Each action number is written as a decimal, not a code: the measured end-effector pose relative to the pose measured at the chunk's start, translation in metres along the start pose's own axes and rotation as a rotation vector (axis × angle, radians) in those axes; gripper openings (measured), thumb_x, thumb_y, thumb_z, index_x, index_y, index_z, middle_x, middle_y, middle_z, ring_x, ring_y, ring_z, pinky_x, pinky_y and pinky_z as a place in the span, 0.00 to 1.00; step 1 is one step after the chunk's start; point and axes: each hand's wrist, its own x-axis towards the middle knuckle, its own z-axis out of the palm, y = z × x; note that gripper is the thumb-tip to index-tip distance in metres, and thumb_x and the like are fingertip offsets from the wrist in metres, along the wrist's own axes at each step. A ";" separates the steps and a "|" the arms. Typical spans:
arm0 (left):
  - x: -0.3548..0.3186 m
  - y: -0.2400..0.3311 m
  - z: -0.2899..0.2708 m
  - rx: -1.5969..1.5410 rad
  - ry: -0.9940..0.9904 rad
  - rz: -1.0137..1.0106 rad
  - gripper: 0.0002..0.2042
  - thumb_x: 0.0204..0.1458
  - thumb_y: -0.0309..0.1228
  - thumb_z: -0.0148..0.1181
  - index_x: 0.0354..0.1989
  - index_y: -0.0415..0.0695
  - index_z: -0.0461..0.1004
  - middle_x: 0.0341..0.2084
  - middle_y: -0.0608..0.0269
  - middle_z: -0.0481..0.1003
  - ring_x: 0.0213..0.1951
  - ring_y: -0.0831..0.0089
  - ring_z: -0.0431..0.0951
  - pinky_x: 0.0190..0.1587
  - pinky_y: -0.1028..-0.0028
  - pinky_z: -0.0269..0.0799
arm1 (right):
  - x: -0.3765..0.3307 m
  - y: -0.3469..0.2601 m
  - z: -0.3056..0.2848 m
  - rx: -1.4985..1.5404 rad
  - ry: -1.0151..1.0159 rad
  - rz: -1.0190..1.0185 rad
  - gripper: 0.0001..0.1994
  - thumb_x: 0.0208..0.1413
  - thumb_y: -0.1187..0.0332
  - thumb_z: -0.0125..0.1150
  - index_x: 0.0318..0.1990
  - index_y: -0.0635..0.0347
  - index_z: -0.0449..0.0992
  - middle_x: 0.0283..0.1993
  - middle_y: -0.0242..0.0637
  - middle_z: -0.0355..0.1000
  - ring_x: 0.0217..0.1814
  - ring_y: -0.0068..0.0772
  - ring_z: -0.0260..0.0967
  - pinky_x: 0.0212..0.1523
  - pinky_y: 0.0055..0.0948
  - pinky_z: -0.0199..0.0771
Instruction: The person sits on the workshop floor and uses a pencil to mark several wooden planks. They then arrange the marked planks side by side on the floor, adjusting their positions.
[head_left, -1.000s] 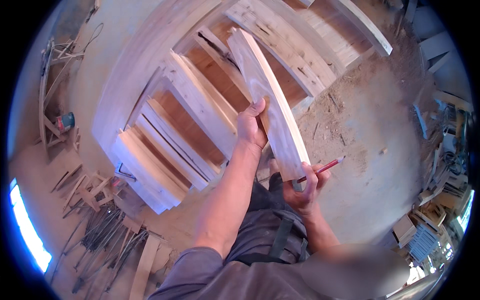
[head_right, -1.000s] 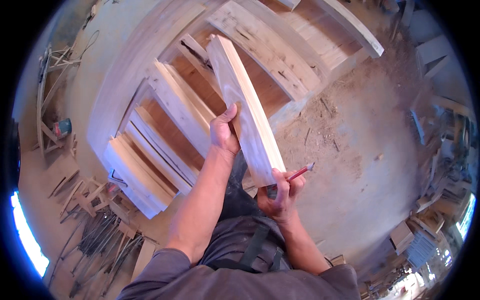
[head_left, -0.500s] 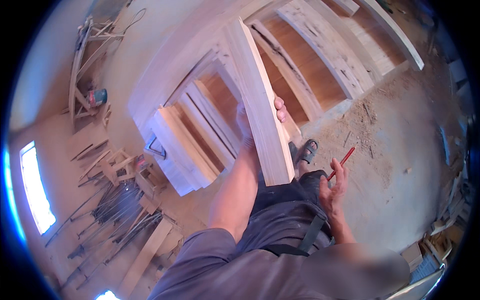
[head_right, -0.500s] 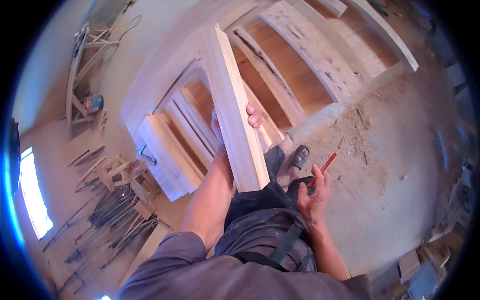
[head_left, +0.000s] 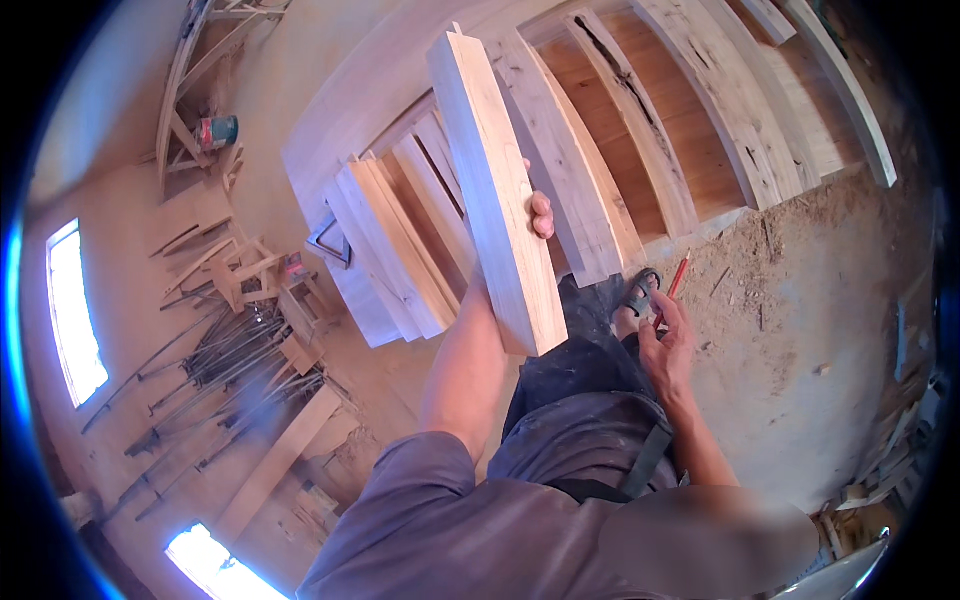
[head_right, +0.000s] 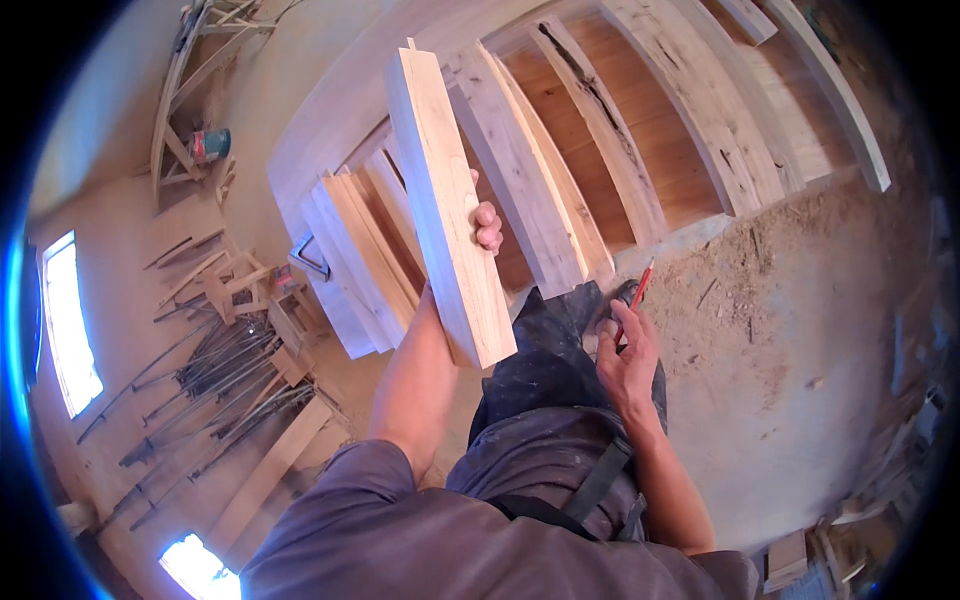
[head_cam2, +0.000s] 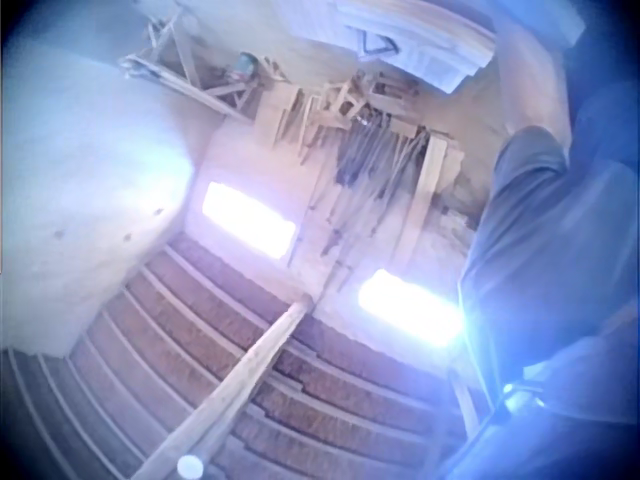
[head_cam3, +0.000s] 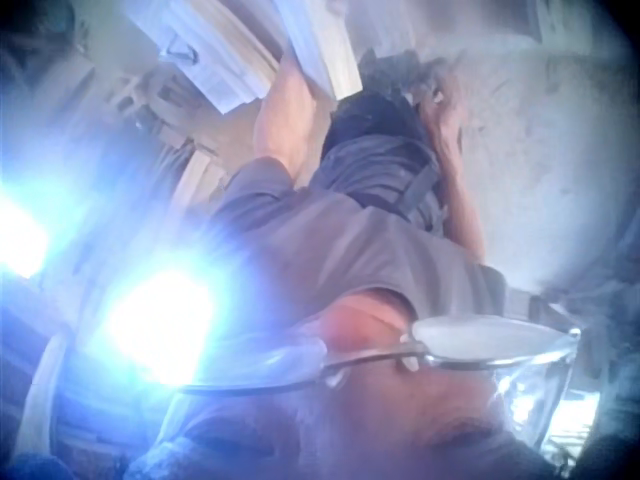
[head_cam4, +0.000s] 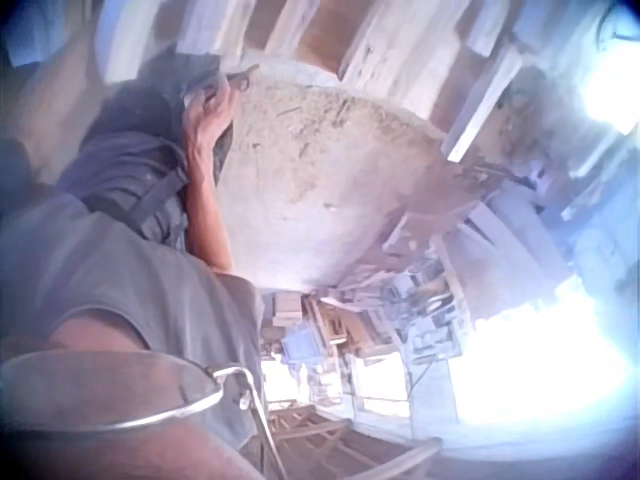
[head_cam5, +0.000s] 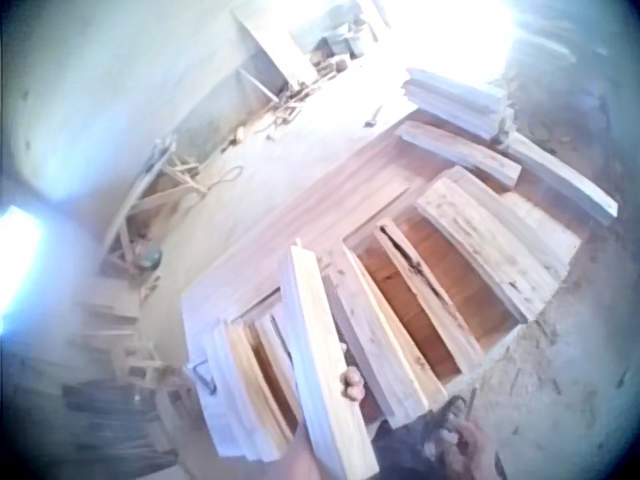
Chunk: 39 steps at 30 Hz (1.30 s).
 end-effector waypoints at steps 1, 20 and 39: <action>0.000 0.001 -0.001 -0.034 0.035 -0.003 0.32 0.63 0.62 0.52 0.69 0.56 0.67 0.36 0.50 0.79 0.30 0.61 0.78 0.37 0.66 0.77 | 0.006 -0.006 0.003 0.001 -0.012 -0.001 0.18 0.58 0.76 0.62 0.57 0.66 0.77 0.47 0.46 0.74 0.44 0.42 0.74 0.45 0.35 0.77; 0.032 0.017 -0.002 0.897 1.052 0.099 0.33 0.67 0.56 0.52 0.63 0.34 0.71 0.57 0.50 0.76 0.56 0.62 0.78 0.60 0.66 0.71 | 0.048 -0.015 0.024 0.013 -0.042 -0.064 0.21 0.48 0.81 0.62 0.53 0.66 0.78 0.37 0.43 0.70 0.37 0.41 0.70 0.42 0.36 0.72; 0.095 -0.078 0.054 1.735 1.283 -0.149 0.61 0.42 0.57 0.76 0.78 0.40 0.44 0.65 0.26 0.54 0.68 0.33 0.56 0.68 0.42 0.56 | 0.055 -0.005 0.051 -0.012 -0.065 -0.045 0.28 0.48 0.74 0.67 0.60 0.64 0.73 0.48 0.46 0.71 0.42 0.46 0.71 0.47 0.42 0.72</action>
